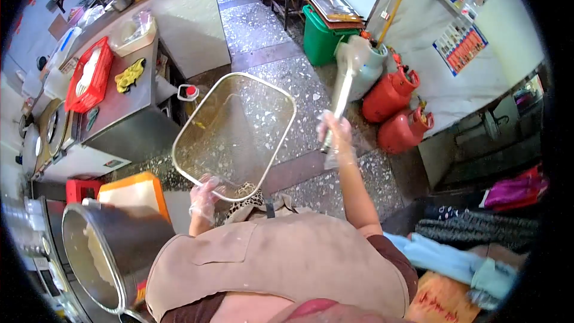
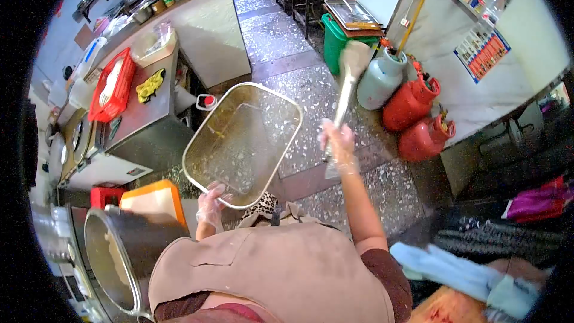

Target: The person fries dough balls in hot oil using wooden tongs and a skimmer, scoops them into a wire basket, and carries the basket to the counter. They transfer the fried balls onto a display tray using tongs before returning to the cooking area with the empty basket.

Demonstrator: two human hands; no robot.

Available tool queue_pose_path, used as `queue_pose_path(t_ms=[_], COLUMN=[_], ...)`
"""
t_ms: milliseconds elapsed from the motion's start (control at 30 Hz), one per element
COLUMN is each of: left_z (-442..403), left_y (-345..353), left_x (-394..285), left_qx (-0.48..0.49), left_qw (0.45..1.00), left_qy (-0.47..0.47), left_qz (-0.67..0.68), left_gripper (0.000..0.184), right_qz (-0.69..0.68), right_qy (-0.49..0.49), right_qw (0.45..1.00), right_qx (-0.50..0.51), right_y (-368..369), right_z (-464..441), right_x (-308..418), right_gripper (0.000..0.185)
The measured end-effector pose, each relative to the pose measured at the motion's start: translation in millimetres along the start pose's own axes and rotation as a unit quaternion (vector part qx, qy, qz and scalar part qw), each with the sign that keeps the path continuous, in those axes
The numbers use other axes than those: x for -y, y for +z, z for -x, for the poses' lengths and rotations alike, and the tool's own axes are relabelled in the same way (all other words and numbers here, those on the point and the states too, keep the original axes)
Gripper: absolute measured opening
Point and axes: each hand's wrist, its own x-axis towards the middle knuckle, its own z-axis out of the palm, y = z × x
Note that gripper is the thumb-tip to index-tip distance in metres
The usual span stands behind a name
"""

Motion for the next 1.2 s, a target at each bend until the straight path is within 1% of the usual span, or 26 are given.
queue_pose_path(t_ms=[67, 100, 133, 200, 233, 267, 333, 367, 400, 433, 467, 533, 567, 600, 633, 667, 733, 833, 867, 933, 967, 1033, 1067, 1133, 1167, 1200], left_z=[-54.6, -77.6, -107.2, -168.9, -202.1, -232.9, -298.1, -326.6, -347.0, -374.8, -395.8, -457.3, -481.5, -499.3, -513.0, -521.8, -561.0, -615.4, -635.6, -674.4, -680.7, -711.1, -727.0, -758.1, -778.8, -804.5], left_y=[9.8, 22.7, 37.0, 68.5, 91.6, 114.7, 160.6, 192.8, 229.8, 258.7, 293.6, 348.6, 375.2, 404.7, 434.8, 464.8, 512.8, 575.2, 599.1, 641.2, 665.9, 709.1, 728.2, 760.9, 777.9, 794.9], left_x=[-10.0, -14.6, -19.9, -36.7, -46.9, -59.8, -86.8, -94.1, -113.1, -131.3, -143.8, -153.7, -157.2, -160.3, -163.5, -167.5, -160.3, -154.3, -153.3, -155.1, -168.5, -172.2, -172.2, -166.8, -163.2, -157.1], left_qx=[-0.003, -0.028, -0.024, 0.004, -0.004, 0.008, 0.104, 0.094, 0.104, 0.146, 0.153, 0.196, 0.219, 0.24, 0.232, 0.234, 0.248, 0.276, 0.278, 0.29, 0.311, 0.31, 0.31, 0.328, 0.347, 0.367], left_qw=[1.0, 0.999, 0.999, 0.999, 0.999, 0.997, 0.989, 0.991, 0.99, 0.981, 0.981, 0.964, 0.957, 0.949, 0.948, 0.947, 0.937, 0.927, 0.925, 0.922, 0.901, 0.893, 0.89, 0.888, 0.872, 0.854], left_qy=[-0.011, -0.014, -0.016, -0.024, -0.015, -0.029, -0.019, 0.013, 0.018, -0.015, -0.006, 0.001, -0.008, -0.019, -0.021, -0.021, -0.033, -0.039, -0.041, -0.091, -0.047, -0.078, -0.096, -0.093, -0.093, -0.094], left_qz=[-0.022, -0.033, -0.037, -0.047, -0.049, -0.068, -0.106, -0.094, -0.094, -0.124, -0.118, -0.178, -0.19, -0.202, -0.217, -0.219, -0.245, -0.25, -0.258, -0.241, -0.299, -0.316, -0.32, -0.309, -0.332, -0.356], left_gripper=[0.049, 0.05, 0.05, 0.05, 0.047, 0.046, 0.042, 0.036, 0.032, 0.055, 0.056, 0.055, 0.054, 0.054, 0.051, 0.042, 0.035, 0.031, 0.031, 0.029, 0.031, 0.032, 0.033, 0.034, 0.035, 0.037], right_qz=[0.03, 0.047, 0.047, 0.033, 0.033, 0.033, 0.047, 0.043, 0.027, 0.013, -0.002, 0.016, 0.016, 0.012, 0.0, -0.011, -0.025, -0.074, -0.079, -0.033, -0.029, -0.027, -0.03, -0.045, -0.043, -0.044], right_qy=[-0.033, -0.033, -0.033, -0.08, -0.079, -0.083, -0.051, -0.041, -0.027, -0.028, -0.033, -0.048, -0.032, -0.042, -0.028, -0.014, 0.009, 0.014, 0.016, -0.003, -0.017, -0.047, -0.042, -0.035, -0.02, -0.017], right_qw=[0.997, 0.997, 0.997, 0.994, 0.995, 0.995, 0.997, 0.995, 0.994, 0.993, 0.992, 0.985, 0.98, 0.977, 0.973, 0.968, 0.965, 0.959, 0.956, 0.966, 0.966, 0.969, 0.966, 0.965, 0.961, 0.956], right_qx=[0.058, 0.056, 0.05, 0.065, 0.05, 0.043, -0.022, -0.079, -0.101, -0.112, -0.122, -0.162, -0.194, -0.206, -0.231, -0.251, -0.26, -0.275, -0.28, -0.256, -0.256, -0.242, -0.252, -0.257, -0.274, -0.289], right_y=[38.0, 53.1, 58.9, 72.0, 77.5, 77.2, 72.1, 71.7, 68.0, 58.0, 46.7, 28.8, 22.1, 14.6, 5.9, -4.3, -24.9, -43.4, -44.7, -33.3, -27.1, -22.2, -21.2, -22.6, -24.2, -29.3], right_z=[-56.9, -84.2, -118.3, -183.1, -210.1, -241.0, -296.5, -314.5, -334.2, -353.9, -373.8, -406.3, -418.8, -433.6, -451.2, -471.8, -523.6, -613.4, -644.6, -694.4, -715.1, -750.6, -764.8, -788.6, -798.6, -807.8], right_x=[13.5, 17.0, 11.2, -0.3, 3.4, 0.9, 1.9, 10.6, 19.4, 22.8, 26.3, 35.7, 41.4, 43.9, 41.3, 40.3, 33.7, 36.4, 44.1, 69.3, 77.9, 91.5, 95.6, 101.6, 103.8, 99.4], right_gripper=[0.031, 0.031, 0.031, 0.029, 0.027, 0.027, 0.026, 0.026, 0.026, 0.026, 0.027, 0.027, 0.027, 0.029, 0.029, 0.03, 0.03, 0.03, 0.03, 0.029, 0.028, 0.025, 0.025, 0.02, 0.016, 0.016])
